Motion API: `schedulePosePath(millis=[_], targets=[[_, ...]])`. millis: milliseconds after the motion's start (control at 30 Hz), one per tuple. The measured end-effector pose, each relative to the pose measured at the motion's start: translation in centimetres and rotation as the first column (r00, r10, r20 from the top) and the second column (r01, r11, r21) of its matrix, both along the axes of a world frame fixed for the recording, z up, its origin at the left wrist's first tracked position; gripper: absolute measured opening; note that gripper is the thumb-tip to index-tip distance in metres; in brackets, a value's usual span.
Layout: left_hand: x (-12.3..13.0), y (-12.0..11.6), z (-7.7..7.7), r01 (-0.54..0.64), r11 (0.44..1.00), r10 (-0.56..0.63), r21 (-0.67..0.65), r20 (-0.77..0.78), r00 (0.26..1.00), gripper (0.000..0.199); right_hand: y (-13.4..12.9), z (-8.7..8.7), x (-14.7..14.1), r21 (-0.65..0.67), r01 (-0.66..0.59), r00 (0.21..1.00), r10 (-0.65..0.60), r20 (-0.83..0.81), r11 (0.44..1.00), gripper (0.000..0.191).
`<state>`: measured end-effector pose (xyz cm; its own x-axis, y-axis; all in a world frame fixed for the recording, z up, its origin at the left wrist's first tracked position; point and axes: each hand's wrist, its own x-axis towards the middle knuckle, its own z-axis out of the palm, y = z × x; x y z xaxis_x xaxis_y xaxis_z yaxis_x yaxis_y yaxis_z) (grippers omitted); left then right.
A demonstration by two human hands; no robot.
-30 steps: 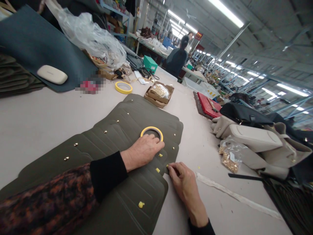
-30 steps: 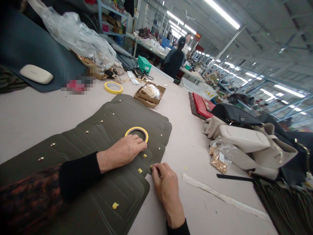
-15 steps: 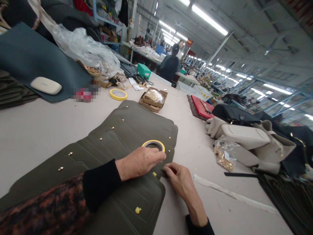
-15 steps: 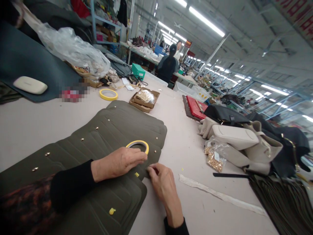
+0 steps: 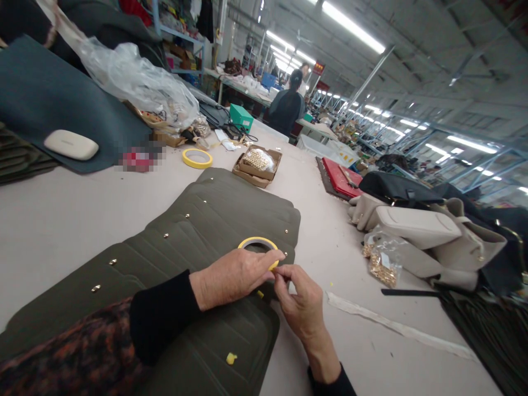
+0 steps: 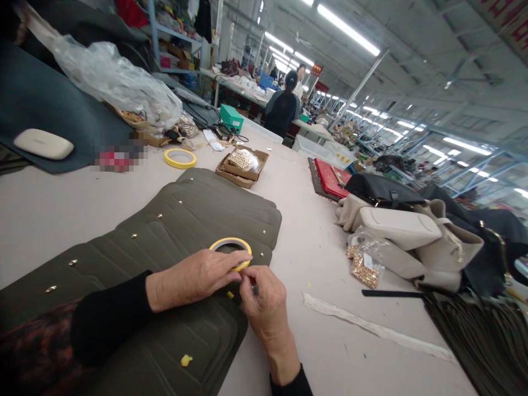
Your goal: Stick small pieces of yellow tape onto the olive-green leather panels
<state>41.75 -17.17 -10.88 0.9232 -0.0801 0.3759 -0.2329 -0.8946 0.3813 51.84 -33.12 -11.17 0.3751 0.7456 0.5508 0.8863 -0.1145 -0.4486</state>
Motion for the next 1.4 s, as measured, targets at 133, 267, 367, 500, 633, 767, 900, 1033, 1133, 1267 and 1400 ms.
schedulePosePath(millis=[133,267,367,500,633,767,900,1033,1133,1267,1400], targets=[[0.0,0.0,0.6,-0.001,1.0,0.002,0.011,-0.048,0.999,0.009,0.2,-0.2,0.0,0.009,0.06,0.994,-0.06,0.087,0.998,0.016],[0.4,0.0,0.6,-0.075,0.992,0.076,0.098,-0.01,0.997,0.012,0.5,0.1,-0.2,0.009,0.13,0.991,-0.129,-0.042,0.992,0.015],[0.6,0.0,0.5,-0.11,0.982,0.1,0.157,0.067,0.993,0.017,1.1,0.6,-0.4,-0.047,0.195,0.886,-0.197,-0.42,0.98,0.014],[0.5,-0.5,0.9,-0.162,0.972,0.133,0.169,0.171,0.976,0.019,2.1,0.5,0.2,-0.051,0.196,0.618,-0.164,-0.769,0.979,0.02],[0.2,-0.8,1.0,-0.186,0.972,0.159,0.144,0.181,0.97,0.018,1.9,-1.2,2.7,-0.055,0.336,0.473,-0.219,-0.854,0.94,0.023],[0.6,-0.2,0.4,-0.233,0.951,0.226,0.204,0.058,0.972,0.01,0.7,-2.3,5.0,-0.087,0.338,0.414,-0.231,-0.881,0.937,0.031],[1.3,0.5,-0.3,-0.238,0.934,0.263,0.266,-0.063,0.963,0.006,0.6,-2.4,5.3,-0.11,0.277,0.495,-0.239,-0.835,0.955,0.033],[1.4,0.3,-0.3,-0.236,0.932,0.268,0.275,-0.088,0.959,0.004,1.3,-2.3,4.9,-0.155,0.254,0.589,-0.28,-0.758,0.955,0.03],[1.3,0.2,-0.3,-0.231,0.934,0.267,0.274,-0.103,0.958,0.005,1.9,-2.4,4.9,-0.217,0.271,0.668,-0.346,-0.659,0.938,0.028],[1.4,0.4,-0.4,-0.235,0.928,0.276,0.289,-0.111,0.955,0.007,2.4,-2.7,5.3,-0.287,0.295,0.765,-0.405,-0.501,0.912,0.025],[1.5,0.6,-0.7,-0.247,0.915,0.288,0.32,-0.087,0.954,0.007,2.0,-2.6,5.4,-0.277,0.33,0.724,-0.43,-0.539,0.902,0.043]])
